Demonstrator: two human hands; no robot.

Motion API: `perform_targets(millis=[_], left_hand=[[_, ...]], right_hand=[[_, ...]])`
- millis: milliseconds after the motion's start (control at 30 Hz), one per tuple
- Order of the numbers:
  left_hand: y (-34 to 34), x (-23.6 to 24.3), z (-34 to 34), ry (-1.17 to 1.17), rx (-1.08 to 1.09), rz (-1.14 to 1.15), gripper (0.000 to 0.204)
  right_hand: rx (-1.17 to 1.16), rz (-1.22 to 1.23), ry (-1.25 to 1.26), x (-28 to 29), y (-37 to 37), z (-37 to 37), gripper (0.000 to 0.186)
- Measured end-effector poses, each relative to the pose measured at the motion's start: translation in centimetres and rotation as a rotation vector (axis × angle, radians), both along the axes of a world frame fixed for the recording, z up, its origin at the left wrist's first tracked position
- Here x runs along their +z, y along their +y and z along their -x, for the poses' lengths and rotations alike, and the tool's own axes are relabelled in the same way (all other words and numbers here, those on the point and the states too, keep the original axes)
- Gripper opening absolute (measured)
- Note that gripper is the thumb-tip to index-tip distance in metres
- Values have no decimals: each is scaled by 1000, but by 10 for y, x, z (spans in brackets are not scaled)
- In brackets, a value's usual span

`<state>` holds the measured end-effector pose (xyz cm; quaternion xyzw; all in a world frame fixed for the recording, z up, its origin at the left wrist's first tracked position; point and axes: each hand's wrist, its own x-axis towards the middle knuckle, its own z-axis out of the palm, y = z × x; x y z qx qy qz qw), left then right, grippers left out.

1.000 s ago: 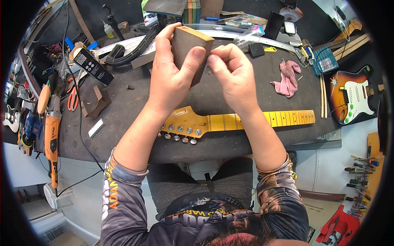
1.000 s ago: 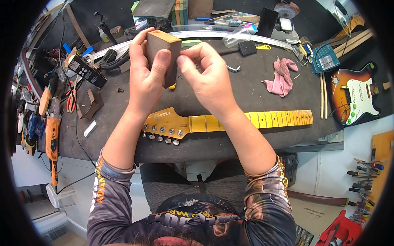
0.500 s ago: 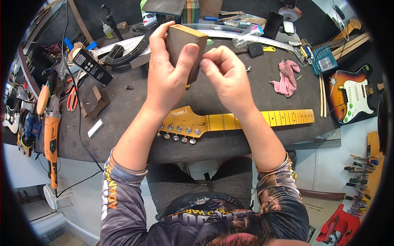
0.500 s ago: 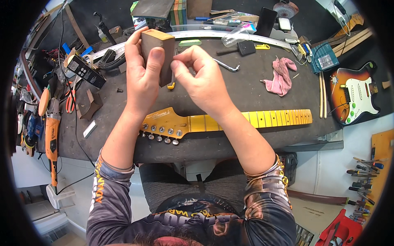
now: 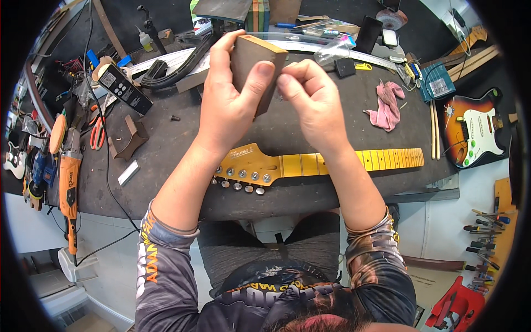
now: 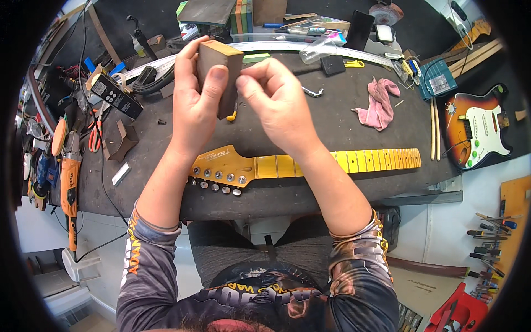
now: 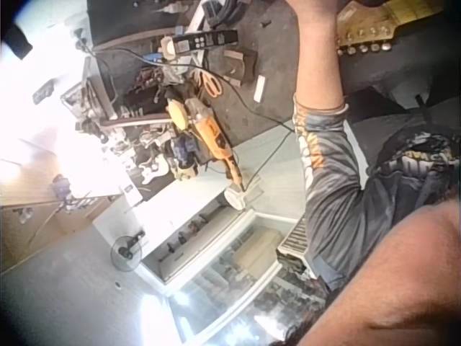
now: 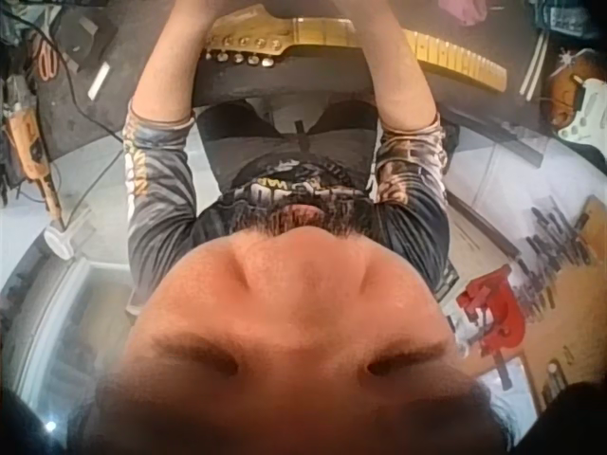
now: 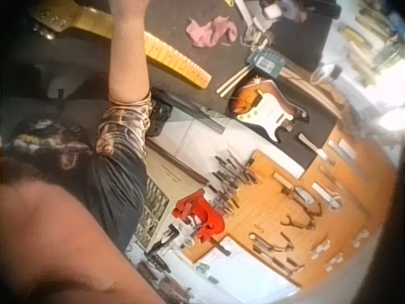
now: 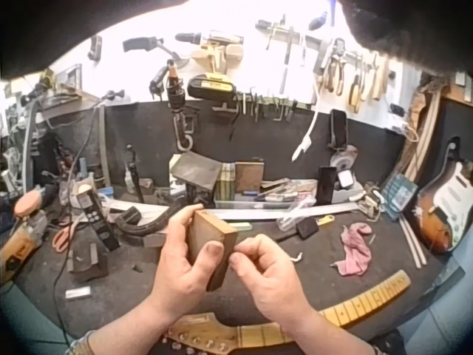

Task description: The person sands a small guitar nut by rubbing it against a sanding block held in their hands, then places the nut onto a guitar neck at a workbench.

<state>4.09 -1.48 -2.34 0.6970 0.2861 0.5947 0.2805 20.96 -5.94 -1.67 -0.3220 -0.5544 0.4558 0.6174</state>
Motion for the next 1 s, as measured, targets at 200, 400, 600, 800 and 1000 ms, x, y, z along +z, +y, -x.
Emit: perform_targets(millis=[200,400,600,800,1000], left_hand=[[0,0,-2,-100,-28,15,66],[-1,0,-5,-63,-87,70,64],[2,-3,-3,-148,-88,76,65],[4,-5,-4,-98,-67,23,66],[0,-1,-4,26,-17,-28,70]], right_hand=[[40,2,-62,-8,1,1,12],[13,-36,29,-1,3,-8,14],[47,-27,1,-4,1,1,17],[45,-38,29,-4,2,-2,17],[-22,-70,33,1,2,-8,15]])
